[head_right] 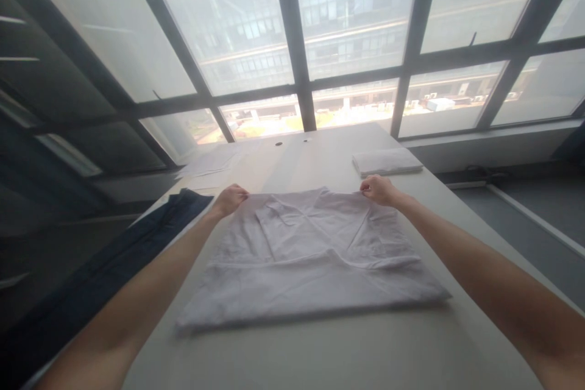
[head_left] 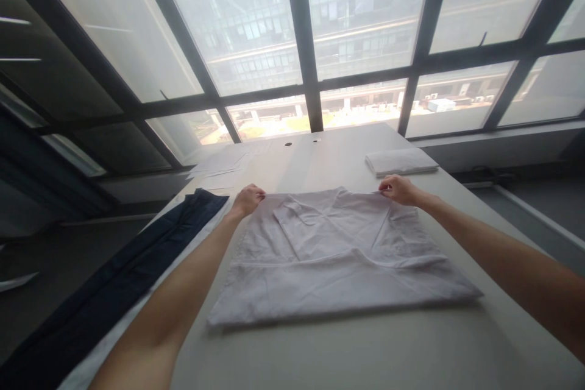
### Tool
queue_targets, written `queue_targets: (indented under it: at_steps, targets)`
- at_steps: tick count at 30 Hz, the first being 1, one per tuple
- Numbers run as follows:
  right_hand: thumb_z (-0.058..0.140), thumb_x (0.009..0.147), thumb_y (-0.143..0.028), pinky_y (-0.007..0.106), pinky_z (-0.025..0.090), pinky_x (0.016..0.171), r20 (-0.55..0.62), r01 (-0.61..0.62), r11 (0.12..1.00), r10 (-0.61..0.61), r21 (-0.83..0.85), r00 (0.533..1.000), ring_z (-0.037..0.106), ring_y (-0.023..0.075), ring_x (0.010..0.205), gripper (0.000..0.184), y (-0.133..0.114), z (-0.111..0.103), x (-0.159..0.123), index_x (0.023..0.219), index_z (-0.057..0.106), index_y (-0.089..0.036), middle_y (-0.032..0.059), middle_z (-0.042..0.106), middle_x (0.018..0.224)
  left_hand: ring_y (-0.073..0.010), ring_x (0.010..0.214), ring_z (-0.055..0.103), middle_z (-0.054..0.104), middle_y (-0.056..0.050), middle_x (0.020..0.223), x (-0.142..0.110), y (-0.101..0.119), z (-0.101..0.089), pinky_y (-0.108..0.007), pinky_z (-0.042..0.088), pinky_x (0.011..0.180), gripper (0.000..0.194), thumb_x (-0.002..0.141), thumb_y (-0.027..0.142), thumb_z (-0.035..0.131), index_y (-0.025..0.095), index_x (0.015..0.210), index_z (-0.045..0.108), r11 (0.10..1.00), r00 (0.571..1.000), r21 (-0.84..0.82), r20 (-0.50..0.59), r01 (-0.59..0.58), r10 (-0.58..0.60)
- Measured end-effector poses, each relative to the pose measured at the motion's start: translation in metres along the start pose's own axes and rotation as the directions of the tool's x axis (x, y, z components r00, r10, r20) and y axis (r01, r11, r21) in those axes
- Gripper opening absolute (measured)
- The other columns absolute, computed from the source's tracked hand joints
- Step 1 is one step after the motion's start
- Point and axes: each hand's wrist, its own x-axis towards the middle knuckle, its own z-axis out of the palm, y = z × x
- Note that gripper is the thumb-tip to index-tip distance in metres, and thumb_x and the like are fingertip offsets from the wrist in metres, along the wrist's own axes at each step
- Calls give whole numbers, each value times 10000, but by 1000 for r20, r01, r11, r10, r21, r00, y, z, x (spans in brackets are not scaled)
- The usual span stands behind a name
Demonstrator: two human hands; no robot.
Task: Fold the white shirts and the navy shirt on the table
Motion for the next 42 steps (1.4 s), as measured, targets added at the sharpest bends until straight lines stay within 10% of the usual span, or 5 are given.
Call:
queue_targets:
  at_steps: [12, 22, 36, 42]
  targets:
    - [607, 822, -181, 365, 424, 876, -171, 158, 986, -166, -62, 971, 636, 262, 931, 149, -22, -15, -60, 828, 751, -215, 70, 743, 914, -235, 990, 683, 750, -76, 1020, -97, 31, -41, -338, 521, 947, 280, 909, 364, 533, 191, 928, 753, 989, 961, -89, -261, -121, 94]
    - [584, 841, -131, 389, 378, 882, -48, 227, 958, -238, -174, 970, 600, 254, 902, 167, -37, 5, -117, 808, 713, -233, 76, 724, 912, -243, 980, 695, 747, -66, 1037, -183, 25, -25, -393, 545, 944, 232, 901, 343, 572, 239, 916, 779, 969, 975, -141, -128, -201, 183]
    - [568, 825, -131, 388, 413, 886, 5, 157, 972, -158, -173, 987, 630, 247, 888, 176, -41, -1, -121, 813, 710, -234, 75, 734, 913, -250, 992, 690, 753, -57, 1046, -203, 35, -40, -375, 537, 954, 322, 954, 462, 538, 266, 969, 792, 979, 977, -97, 93, -181, 190]
    - [496, 918, -219, 430, 432, 987, -158, 72, 997, -73, -10, 985, 623, 292, 1061, 266, -77, 15, -95, 1019, 742, -222, 120, 719, 1087, -249, 1151, 636, 707, -89, 1216, -167, 93, -30, -416, 472, 1059, 404, 1029, 392, 392, 215, 1208, 708, 979, 978, -42, -62, -200, 197]
